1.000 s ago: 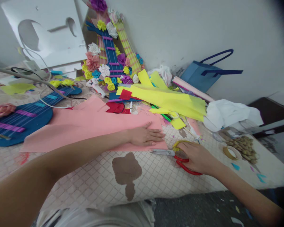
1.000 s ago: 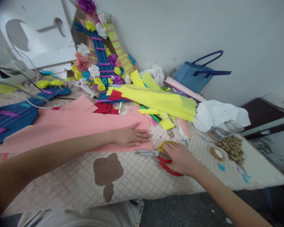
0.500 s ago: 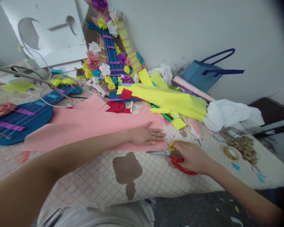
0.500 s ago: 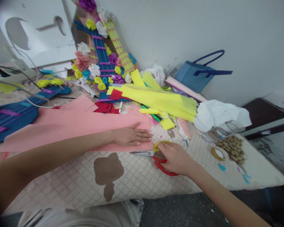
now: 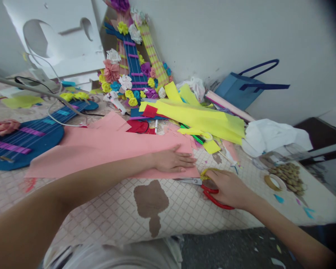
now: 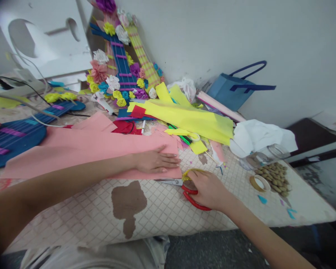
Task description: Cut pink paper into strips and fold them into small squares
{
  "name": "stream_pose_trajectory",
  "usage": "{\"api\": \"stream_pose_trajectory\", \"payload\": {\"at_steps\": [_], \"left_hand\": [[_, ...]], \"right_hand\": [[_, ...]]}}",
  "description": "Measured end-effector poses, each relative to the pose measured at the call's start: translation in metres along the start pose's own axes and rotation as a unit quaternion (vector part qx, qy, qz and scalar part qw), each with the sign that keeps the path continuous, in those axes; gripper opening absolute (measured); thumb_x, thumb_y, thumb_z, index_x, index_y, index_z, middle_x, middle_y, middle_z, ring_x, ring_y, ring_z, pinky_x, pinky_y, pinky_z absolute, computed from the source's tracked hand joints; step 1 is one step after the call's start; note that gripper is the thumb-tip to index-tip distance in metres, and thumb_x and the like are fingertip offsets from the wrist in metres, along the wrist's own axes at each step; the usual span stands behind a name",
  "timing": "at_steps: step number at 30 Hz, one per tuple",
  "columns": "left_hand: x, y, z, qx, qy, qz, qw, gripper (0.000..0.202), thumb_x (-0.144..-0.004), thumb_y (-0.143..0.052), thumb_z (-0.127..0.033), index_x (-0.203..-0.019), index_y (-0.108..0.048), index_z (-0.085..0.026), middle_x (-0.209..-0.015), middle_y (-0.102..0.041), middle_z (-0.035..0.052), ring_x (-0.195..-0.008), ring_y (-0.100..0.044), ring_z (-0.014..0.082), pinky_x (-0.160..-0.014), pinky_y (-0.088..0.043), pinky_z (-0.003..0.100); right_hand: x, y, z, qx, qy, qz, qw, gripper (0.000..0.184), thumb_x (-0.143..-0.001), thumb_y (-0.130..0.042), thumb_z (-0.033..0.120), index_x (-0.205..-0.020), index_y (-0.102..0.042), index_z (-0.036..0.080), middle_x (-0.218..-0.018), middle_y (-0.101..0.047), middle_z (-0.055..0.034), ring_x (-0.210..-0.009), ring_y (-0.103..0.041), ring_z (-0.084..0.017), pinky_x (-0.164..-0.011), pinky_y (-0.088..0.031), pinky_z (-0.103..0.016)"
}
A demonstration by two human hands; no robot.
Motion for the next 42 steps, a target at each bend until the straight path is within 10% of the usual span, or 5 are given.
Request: {"api": "stream_pose_trajectory", "payload": {"at_steps": [42], "left_hand": [[0.005, 0.009, -0.004, -0.010, -0.011, -0.017, 1.000, 0.049, -0.098, -0.027, -0.036, -0.146, -0.026, -0.023, -0.154, -0.021, 0.0009, -0.143, -0.014, 0.0166, -0.114, 0.006, 0.045]], "right_hand": [[-0.010, 0.001, 0.020, -0.030, -0.008, 0.014, 0.999, 0.027, -0.073, -0.066, 0.029, -0.093, -0.051, 0.018, -0.090, -0.063, -0.0065, -0.087, -0.061, -0.024, -0.075, -0.044, -0.033]]}}
Point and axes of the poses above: each hand's wrist, its own x-axis away from the middle knuckle, its own y-axis out of the back of the hand, z = x × y, the point moved 3 cm from there along -x, towards the middle knuckle
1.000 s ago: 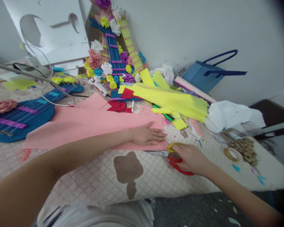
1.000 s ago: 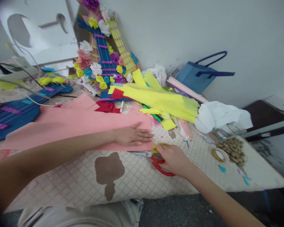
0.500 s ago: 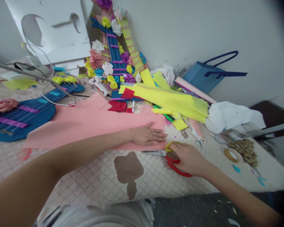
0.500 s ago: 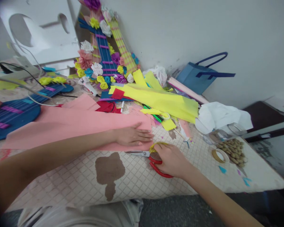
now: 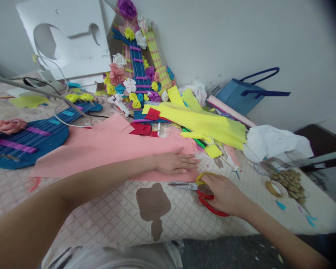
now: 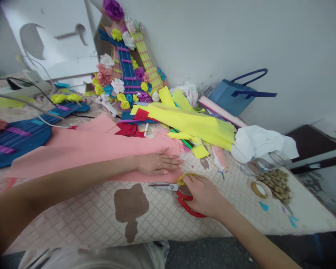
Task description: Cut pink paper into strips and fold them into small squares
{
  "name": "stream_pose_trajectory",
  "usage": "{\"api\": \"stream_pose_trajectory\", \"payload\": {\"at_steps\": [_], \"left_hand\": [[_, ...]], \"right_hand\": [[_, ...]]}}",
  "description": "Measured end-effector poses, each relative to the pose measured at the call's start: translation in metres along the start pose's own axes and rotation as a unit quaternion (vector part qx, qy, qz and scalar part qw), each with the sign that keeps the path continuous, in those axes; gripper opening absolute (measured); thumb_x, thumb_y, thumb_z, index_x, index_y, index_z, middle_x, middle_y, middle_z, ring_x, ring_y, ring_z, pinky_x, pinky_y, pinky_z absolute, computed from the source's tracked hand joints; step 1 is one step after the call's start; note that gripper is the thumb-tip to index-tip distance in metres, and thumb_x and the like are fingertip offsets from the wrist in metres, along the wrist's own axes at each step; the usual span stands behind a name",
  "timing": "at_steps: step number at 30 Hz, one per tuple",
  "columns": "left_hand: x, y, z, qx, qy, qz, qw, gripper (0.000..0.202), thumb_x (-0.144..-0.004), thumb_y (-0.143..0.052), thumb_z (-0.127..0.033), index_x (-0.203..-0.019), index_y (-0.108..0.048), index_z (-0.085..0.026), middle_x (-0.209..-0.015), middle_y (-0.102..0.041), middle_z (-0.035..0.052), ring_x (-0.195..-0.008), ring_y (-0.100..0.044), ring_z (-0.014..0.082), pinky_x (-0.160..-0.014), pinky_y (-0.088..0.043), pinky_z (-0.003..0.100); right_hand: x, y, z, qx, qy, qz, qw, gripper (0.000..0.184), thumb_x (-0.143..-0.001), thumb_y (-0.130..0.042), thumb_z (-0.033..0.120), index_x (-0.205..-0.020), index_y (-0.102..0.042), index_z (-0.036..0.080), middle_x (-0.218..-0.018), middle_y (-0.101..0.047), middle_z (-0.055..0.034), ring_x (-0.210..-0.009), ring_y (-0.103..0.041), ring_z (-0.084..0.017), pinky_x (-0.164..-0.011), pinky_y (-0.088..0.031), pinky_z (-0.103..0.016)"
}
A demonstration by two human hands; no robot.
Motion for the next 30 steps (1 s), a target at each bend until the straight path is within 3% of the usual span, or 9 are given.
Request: {"api": "stream_pose_trajectory", "payload": {"at_steps": [6, 11, 19, 23, 30], "left_hand": [[0.030, 0.016, -0.003, -0.034, 0.016, -0.008, 0.999, 0.049, -0.098, -0.028, -0.036, -0.146, -0.026, -0.025, -0.152, -0.025, 0.0008, -0.142, -0.015, 0.0165, -0.115, 0.005, 0.043], [0.054, 0.011, 0.001, -0.024, 0.025, 0.003, 0.999, 0.048, -0.098, -0.029, -0.035, -0.145, -0.027, -0.027, -0.151, -0.028, 0.0009, -0.142, -0.019, 0.0161, -0.116, 0.004, 0.041], [0.055, 0.003, 0.005, -0.018, 0.038, 0.015, 0.999, 0.049, -0.098, -0.028, -0.037, -0.146, -0.022, -0.030, -0.152, -0.026, -0.0008, -0.142, -0.015, 0.0139, -0.114, 0.011, 0.041], [0.055, 0.004, 0.006, -0.019, 0.022, 0.004, 1.000, 0.048, -0.098, -0.028, -0.036, -0.145, -0.026, -0.029, -0.151, -0.030, 0.0001, -0.142, -0.019, 0.0174, -0.113, 0.013, 0.045], [0.055, 0.003, 0.007, -0.009, 0.024, 0.000, 1.000, 0.047, -0.097, -0.031, -0.035, -0.145, -0.027, -0.031, -0.150, -0.031, -0.0007, -0.141, -0.020, 0.0165, -0.112, 0.014, 0.045]], "right_hand": [[-0.001, 0.001, 0.003, -0.009, -0.005, 0.000, 1.000, 0.029, -0.074, -0.066, 0.031, -0.096, -0.051, 0.019, -0.091, -0.063, -0.0057, -0.088, -0.061, -0.024, -0.075, -0.044, -0.033], [-0.007, 0.000, 0.008, -0.005, -0.007, 0.003, 1.000, 0.028, -0.074, -0.067, 0.033, -0.093, -0.051, 0.019, -0.088, -0.063, -0.0054, -0.086, -0.061, -0.024, -0.073, -0.043, -0.032], [-0.013, 0.000, 0.008, 0.008, 0.001, 0.021, 1.000, 0.021, -0.077, -0.061, 0.029, -0.092, -0.052, 0.018, -0.086, -0.064, -0.0056, -0.083, -0.063, -0.023, -0.069, -0.043, -0.031], [-0.012, -0.001, 0.006, 0.010, 0.007, 0.031, 0.999, 0.020, -0.078, -0.061, 0.029, -0.091, -0.051, 0.019, -0.084, -0.065, -0.0050, -0.081, -0.063, -0.023, -0.067, -0.043, -0.031], [-0.010, -0.002, 0.009, -0.016, 0.009, -0.012, 1.000, 0.026, -0.074, -0.064, 0.030, -0.094, -0.051, 0.020, -0.090, -0.064, -0.0068, -0.085, -0.061, -0.024, -0.073, -0.043, -0.034]]}}
Point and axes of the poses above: each hand's wrist, its own x-axis away from the middle knuckle, its own y-axis out of the back of the hand, z = x × y, the point moved 3 cm from there along -x, towards the middle knuckle
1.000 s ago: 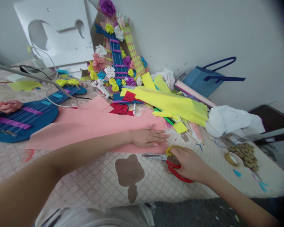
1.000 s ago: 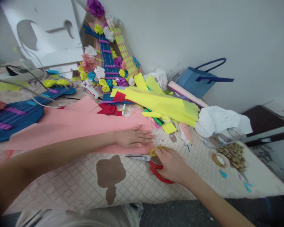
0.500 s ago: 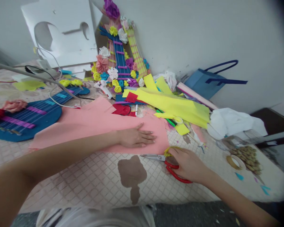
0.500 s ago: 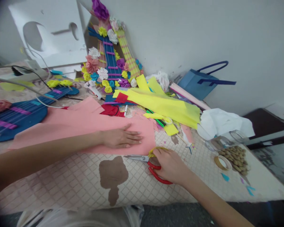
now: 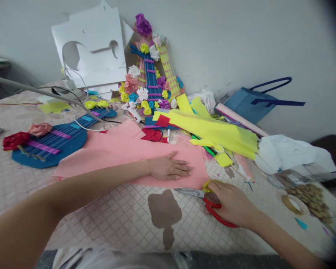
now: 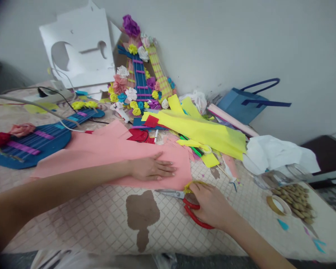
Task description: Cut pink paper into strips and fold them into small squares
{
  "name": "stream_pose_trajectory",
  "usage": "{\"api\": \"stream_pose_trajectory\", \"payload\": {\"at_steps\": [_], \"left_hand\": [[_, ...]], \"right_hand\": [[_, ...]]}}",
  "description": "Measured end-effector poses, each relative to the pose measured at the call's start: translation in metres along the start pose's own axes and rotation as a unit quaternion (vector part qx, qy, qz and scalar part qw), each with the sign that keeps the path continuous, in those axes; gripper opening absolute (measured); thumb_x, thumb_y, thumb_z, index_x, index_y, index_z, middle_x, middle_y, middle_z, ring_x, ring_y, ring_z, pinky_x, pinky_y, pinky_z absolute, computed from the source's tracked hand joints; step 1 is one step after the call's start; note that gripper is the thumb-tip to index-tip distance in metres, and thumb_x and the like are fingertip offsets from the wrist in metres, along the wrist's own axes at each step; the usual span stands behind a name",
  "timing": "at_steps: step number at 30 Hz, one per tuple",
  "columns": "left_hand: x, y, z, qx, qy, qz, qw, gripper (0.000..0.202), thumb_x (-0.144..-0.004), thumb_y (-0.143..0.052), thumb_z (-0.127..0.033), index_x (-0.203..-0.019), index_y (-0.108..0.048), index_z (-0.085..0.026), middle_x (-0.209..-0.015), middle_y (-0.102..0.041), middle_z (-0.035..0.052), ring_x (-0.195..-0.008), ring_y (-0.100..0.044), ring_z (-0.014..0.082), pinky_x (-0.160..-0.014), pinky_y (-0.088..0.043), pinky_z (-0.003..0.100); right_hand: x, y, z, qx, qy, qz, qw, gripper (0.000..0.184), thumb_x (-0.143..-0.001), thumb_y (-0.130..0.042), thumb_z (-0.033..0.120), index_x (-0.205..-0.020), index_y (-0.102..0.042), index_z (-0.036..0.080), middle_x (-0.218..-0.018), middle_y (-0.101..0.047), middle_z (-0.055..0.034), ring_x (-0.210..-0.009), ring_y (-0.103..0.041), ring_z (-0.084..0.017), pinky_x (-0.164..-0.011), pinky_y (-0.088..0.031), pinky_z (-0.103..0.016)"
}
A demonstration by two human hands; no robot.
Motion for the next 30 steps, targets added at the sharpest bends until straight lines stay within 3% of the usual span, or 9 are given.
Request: {"api": "stream_pose_trajectory", "payload": {"at_steps": [10, 15, 25, 30], "left_hand": [[-0.001, -0.002, 0.001, 0.007, 0.015, 0.019, 1.000, 0.048, -0.098, -0.029, -0.036, -0.145, -0.027, -0.029, -0.152, -0.026, -0.0008, -0.143, -0.014, 0.0146, -0.110, 0.019, 0.043], [-0.001, -0.002, 0.001, -0.009, -0.006, -0.002, 1.000, 0.048, -0.098, -0.029, -0.036, -0.145, -0.027, -0.027, -0.151, -0.029, 0.0005, -0.142, -0.019, 0.0170, -0.110, 0.018, 0.046], [0.000, 0.005, -0.005, -0.004, 0.014, 0.012, 1.000, 0.047, -0.097, -0.031, -0.033, -0.143, -0.031, -0.027, -0.150, -0.032, 0.0009, -0.142, -0.019, 0.0170, -0.111, 0.015, 0.047], [0.000, 0.003, -0.003, -0.006, 0.010, 0.010, 1.000, 0.047, -0.097, -0.031, -0.034, -0.144, -0.030, -0.028, -0.150, -0.030, -0.0001, -0.142, -0.018, 0.0167, -0.110, 0.015, 0.047]], "right_hand": [[-0.009, -0.002, 0.008, 0.010, 0.000, 0.010, 1.000, 0.027, -0.072, -0.068, 0.030, -0.089, -0.050, 0.020, -0.087, -0.063, -0.0046, -0.085, -0.061, -0.024, -0.071, -0.041, -0.032], [-0.006, -0.006, 0.003, 0.041, 0.013, 0.018, 0.999, 0.022, -0.075, -0.065, 0.032, -0.086, -0.050, 0.020, -0.081, -0.064, -0.0037, -0.076, -0.063, -0.023, -0.062, -0.040, -0.029], [-0.009, 0.000, 0.012, 0.015, -0.009, -0.002, 1.000, 0.023, -0.073, -0.065, 0.024, -0.089, -0.050, 0.021, -0.086, -0.064, -0.0045, -0.081, -0.063, -0.023, -0.068, -0.042, -0.031], [-0.014, 0.002, 0.018, 0.019, -0.004, -0.006, 1.000, 0.024, -0.072, -0.067, 0.028, -0.087, -0.051, 0.020, -0.085, -0.064, -0.0044, -0.080, -0.063, -0.023, -0.067, -0.042, -0.031]]}}
Point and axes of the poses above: each hand's wrist, its own x-axis away from the middle knuckle, its own y-axis out of the back of the hand, z = x × y, the point moved 3 cm from there along -x, towards the middle knuckle
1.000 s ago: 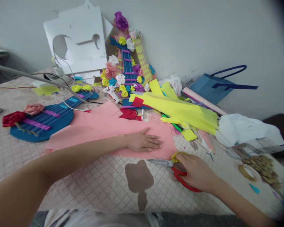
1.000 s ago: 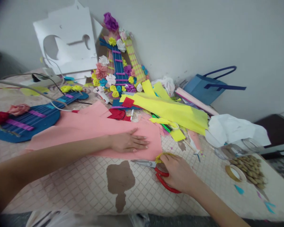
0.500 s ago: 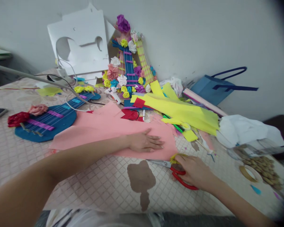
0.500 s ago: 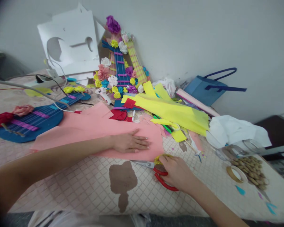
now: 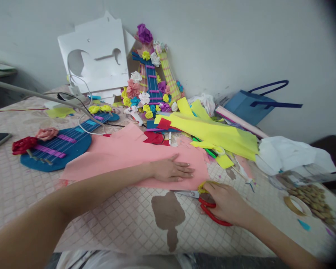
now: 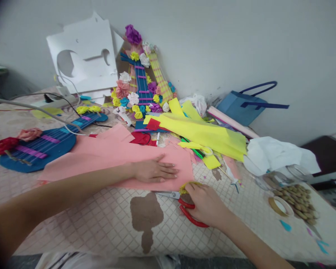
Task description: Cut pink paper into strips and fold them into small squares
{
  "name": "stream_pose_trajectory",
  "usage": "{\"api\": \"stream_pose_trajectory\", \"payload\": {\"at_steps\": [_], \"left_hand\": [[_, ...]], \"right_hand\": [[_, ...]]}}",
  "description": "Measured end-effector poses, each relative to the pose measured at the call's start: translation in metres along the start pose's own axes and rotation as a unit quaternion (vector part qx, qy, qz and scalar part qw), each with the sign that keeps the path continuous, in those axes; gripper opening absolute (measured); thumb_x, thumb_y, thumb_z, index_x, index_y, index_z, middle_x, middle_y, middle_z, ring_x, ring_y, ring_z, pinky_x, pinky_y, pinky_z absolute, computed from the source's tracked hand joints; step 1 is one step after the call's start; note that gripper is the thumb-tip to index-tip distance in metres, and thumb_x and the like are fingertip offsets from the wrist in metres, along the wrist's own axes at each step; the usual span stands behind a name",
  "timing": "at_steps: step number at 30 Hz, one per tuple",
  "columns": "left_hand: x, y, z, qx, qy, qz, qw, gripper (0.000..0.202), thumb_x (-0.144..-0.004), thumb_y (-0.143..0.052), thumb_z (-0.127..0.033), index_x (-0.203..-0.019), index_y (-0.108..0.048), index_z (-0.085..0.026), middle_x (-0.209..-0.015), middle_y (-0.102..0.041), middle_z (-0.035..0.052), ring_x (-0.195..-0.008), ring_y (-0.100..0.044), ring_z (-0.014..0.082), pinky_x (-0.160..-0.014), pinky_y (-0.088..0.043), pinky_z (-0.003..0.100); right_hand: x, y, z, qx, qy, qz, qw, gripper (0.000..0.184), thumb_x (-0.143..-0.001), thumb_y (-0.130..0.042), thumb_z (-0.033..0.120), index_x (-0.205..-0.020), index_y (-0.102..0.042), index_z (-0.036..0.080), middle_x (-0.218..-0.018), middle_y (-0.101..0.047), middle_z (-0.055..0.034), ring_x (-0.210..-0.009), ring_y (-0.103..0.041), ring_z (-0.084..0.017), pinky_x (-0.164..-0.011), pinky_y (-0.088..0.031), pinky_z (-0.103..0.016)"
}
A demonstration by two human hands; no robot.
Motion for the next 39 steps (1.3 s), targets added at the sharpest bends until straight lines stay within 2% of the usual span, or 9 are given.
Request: {"api": "stream_pose_trajectory", "payload": {"at_steps": [8, 14, 23, 32, 36, 39], "left_hand": [[0.000, 0.000, 0.000, -0.002, 0.000, -0.009, 1.000, 0.047, -0.097, -0.030, -0.034, -0.143, -0.032, -0.027, -0.150, -0.031, 0.0000, -0.141, -0.019, 0.0174, -0.111, 0.014, 0.048], [0.000, 0.001, -0.002, -0.002, 0.007, -0.010, 1.000, 0.046, -0.096, -0.032, -0.033, -0.142, -0.034, -0.028, -0.149, -0.032, -0.0009, -0.141, -0.021, 0.0172, -0.112, 0.011, 0.048], [0.001, -0.005, 0.004, 0.000, -0.015, -0.018, 1.000, 0.048, -0.097, -0.029, -0.037, -0.143, -0.032, -0.024, -0.150, -0.032, 0.0017, -0.141, -0.020, 0.0176, -0.111, 0.016, 0.045], [0.000, -0.005, 0.004, -0.003, 0.001, -0.001, 1.000, 0.046, -0.098, -0.030, -0.036, -0.143, -0.032, -0.027, -0.151, -0.029, -0.0007, -0.142, -0.018, 0.0155, -0.110, 0.020, 0.044], [-0.002, -0.005, 0.003, -0.016, -0.008, -0.005, 1.000, 0.047, -0.098, -0.030, -0.036, -0.143, -0.033, -0.024, -0.150, -0.030, 0.0006, -0.142, -0.018, 0.0165, -0.110, 0.019, 0.045], [0.000, 0.003, -0.002, -0.046, -0.023, -0.013, 0.999, 0.046, -0.098, -0.030, -0.034, -0.142, -0.036, -0.022, -0.151, -0.029, 0.0011, -0.143, -0.016, 0.0165, -0.111, 0.019, 0.045]], "right_hand": [[0.000, -0.004, -0.002, 0.022, 0.010, 0.027, 0.999, 0.022, -0.075, -0.066, 0.031, -0.086, -0.052, 0.019, -0.082, -0.065, -0.0043, -0.077, -0.064, -0.024, -0.064, -0.042, -0.031], [0.001, -0.002, 0.003, 0.000, 0.001, -0.004, 1.000, 0.025, -0.072, -0.067, 0.029, -0.089, -0.051, 0.020, -0.084, -0.064, -0.0042, -0.080, -0.062, -0.023, -0.067, -0.042, -0.031], [-0.007, -0.001, 0.011, -0.006, -0.006, 0.018, 1.000, 0.028, -0.072, -0.069, 0.030, -0.092, -0.053, 0.019, -0.090, -0.064, -0.0060, -0.085, -0.062, -0.025, -0.071, -0.043, -0.033], [-0.010, -0.004, 0.010, 0.026, -0.002, 0.052, 0.998, 0.026, -0.075, -0.068, 0.032, -0.091, -0.053, 0.017, -0.085, -0.065, -0.0057, -0.081, -0.064, -0.025, -0.066, -0.042, -0.032], [-0.008, -0.003, 0.011, 0.014, -0.002, 0.035, 0.999, 0.027, -0.074, -0.069, 0.032, -0.091, -0.053, 0.018, -0.087, -0.065, -0.0054, -0.083, -0.063, -0.025, -0.068, -0.042, -0.032], [-0.007, -0.001, 0.013, 0.002, -0.006, 0.025, 1.000, 0.029, -0.071, -0.070, 0.031, -0.091, -0.053, 0.018, -0.089, -0.064, -0.0061, -0.085, -0.062, -0.025, -0.071, -0.042, -0.032]]}}
Point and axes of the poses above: each hand's wrist, its own x-axis away from the middle knuckle, its own y-axis out of the back of the hand, z = x × y, the point moved 3 cm from there along -x, towards the middle knuckle
